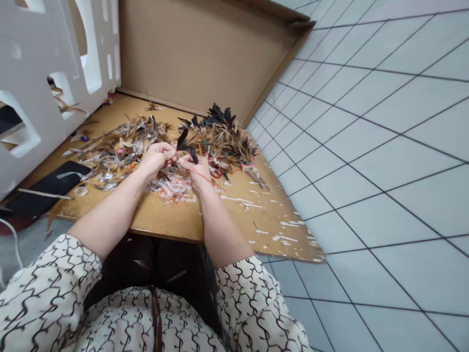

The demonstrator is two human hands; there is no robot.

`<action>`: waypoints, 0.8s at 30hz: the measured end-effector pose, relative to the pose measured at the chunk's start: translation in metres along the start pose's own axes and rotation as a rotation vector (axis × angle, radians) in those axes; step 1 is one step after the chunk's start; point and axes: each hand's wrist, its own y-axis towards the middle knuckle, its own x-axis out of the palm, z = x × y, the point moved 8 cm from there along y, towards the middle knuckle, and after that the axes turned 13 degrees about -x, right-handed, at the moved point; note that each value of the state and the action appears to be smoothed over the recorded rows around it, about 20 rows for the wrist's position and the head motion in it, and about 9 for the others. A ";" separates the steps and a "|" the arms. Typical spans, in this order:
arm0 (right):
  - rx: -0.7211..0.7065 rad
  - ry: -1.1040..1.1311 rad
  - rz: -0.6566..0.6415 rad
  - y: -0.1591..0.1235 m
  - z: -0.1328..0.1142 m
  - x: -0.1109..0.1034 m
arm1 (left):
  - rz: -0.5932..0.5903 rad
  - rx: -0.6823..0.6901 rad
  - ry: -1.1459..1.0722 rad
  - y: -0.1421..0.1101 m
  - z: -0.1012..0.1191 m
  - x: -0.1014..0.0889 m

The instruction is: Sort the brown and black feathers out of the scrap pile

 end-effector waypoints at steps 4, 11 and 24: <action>-0.039 -0.046 0.009 -0.004 -0.006 0.005 | 0.121 -0.001 0.020 0.000 -0.002 -0.005; -0.216 -0.239 0.006 -0.009 -0.029 0.006 | 0.240 0.077 0.126 -0.001 -0.002 -0.009; -0.443 -0.275 0.092 -0.009 -0.045 -0.001 | -0.041 -0.225 -0.102 0.002 -0.021 0.007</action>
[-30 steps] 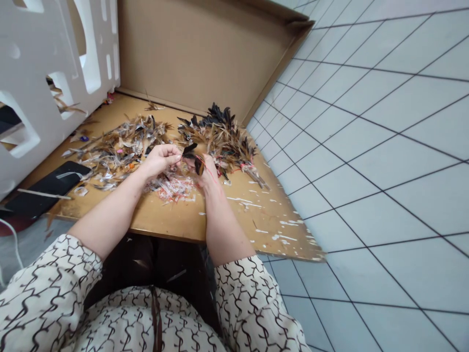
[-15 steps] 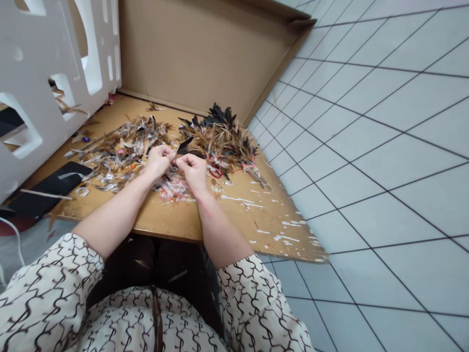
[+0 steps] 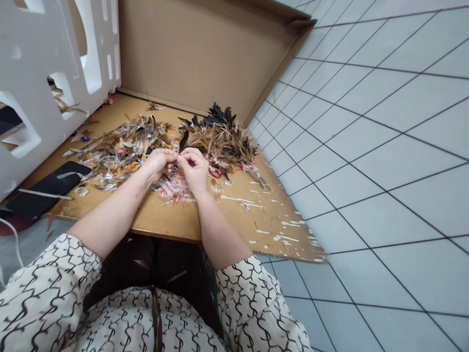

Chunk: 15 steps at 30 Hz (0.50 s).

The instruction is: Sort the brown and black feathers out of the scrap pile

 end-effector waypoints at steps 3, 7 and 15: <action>0.031 0.123 0.023 0.002 0.002 -0.001 | -0.052 -0.042 -0.026 0.000 -0.001 0.002; 0.175 0.325 0.043 0.001 0.012 0.001 | -0.123 -0.086 -0.027 -0.002 -0.002 0.005; 0.363 0.479 0.031 -0.004 0.022 0.007 | -0.202 -0.097 0.034 -0.002 -0.002 0.007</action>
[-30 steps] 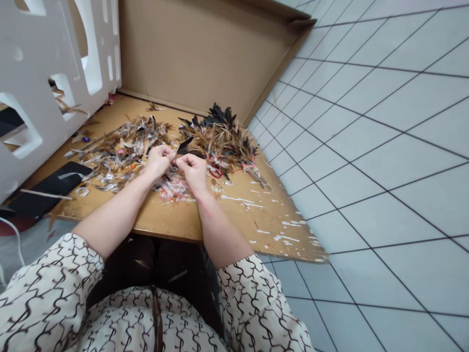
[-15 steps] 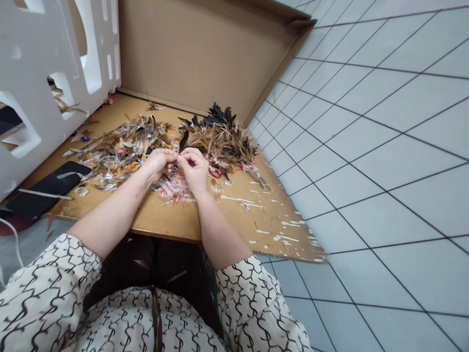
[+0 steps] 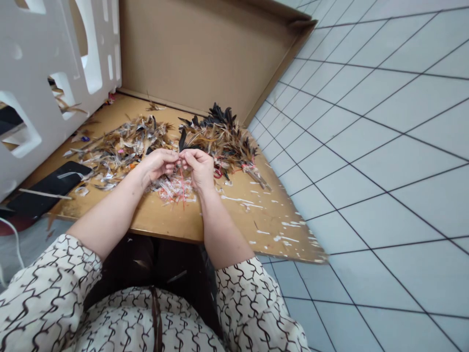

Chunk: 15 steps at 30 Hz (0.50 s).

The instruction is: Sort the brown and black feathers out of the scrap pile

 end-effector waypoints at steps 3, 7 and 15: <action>-0.001 0.007 -0.009 0.001 0.000 0.000 | -0.034 0.004 0.013 -0.001 0.001 0.001; 0.001 0.010 -0.020 0.002 0.000 0.001 | -0.065 -0.010 0.000 -0.003 0.001 0.003; -0.012 -0.025 -0.040 0.000 -0.001 0.003 | -0.084 -0.012 -0.047 -0.006 0.002 0.004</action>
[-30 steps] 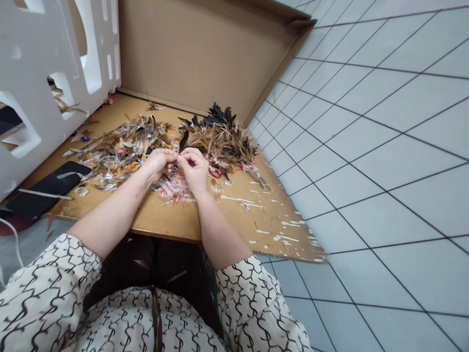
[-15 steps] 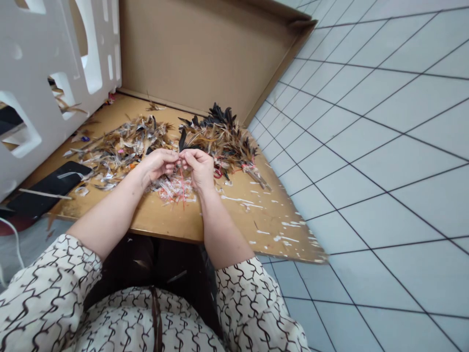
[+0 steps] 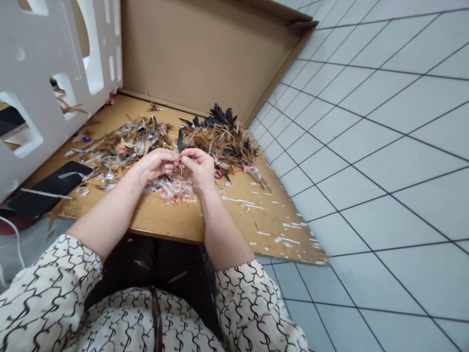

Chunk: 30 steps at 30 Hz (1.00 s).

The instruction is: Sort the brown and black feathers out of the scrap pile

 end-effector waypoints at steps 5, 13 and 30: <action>0.000 0.015 0.005 0.001 0.000 -0.001 | 0.021 0.004 0.033 0.000 0.000 -0.002; 0.016 0.030 0.006 0.001 0.005 -0.002 | 0.134 0.041 0.073 -0.002 0.004 -0.007; 0.062 0.080 0.138 0.010 0.010 -0.029 | 0.395 0.250 -0.119 -0.011 0.026 -0.044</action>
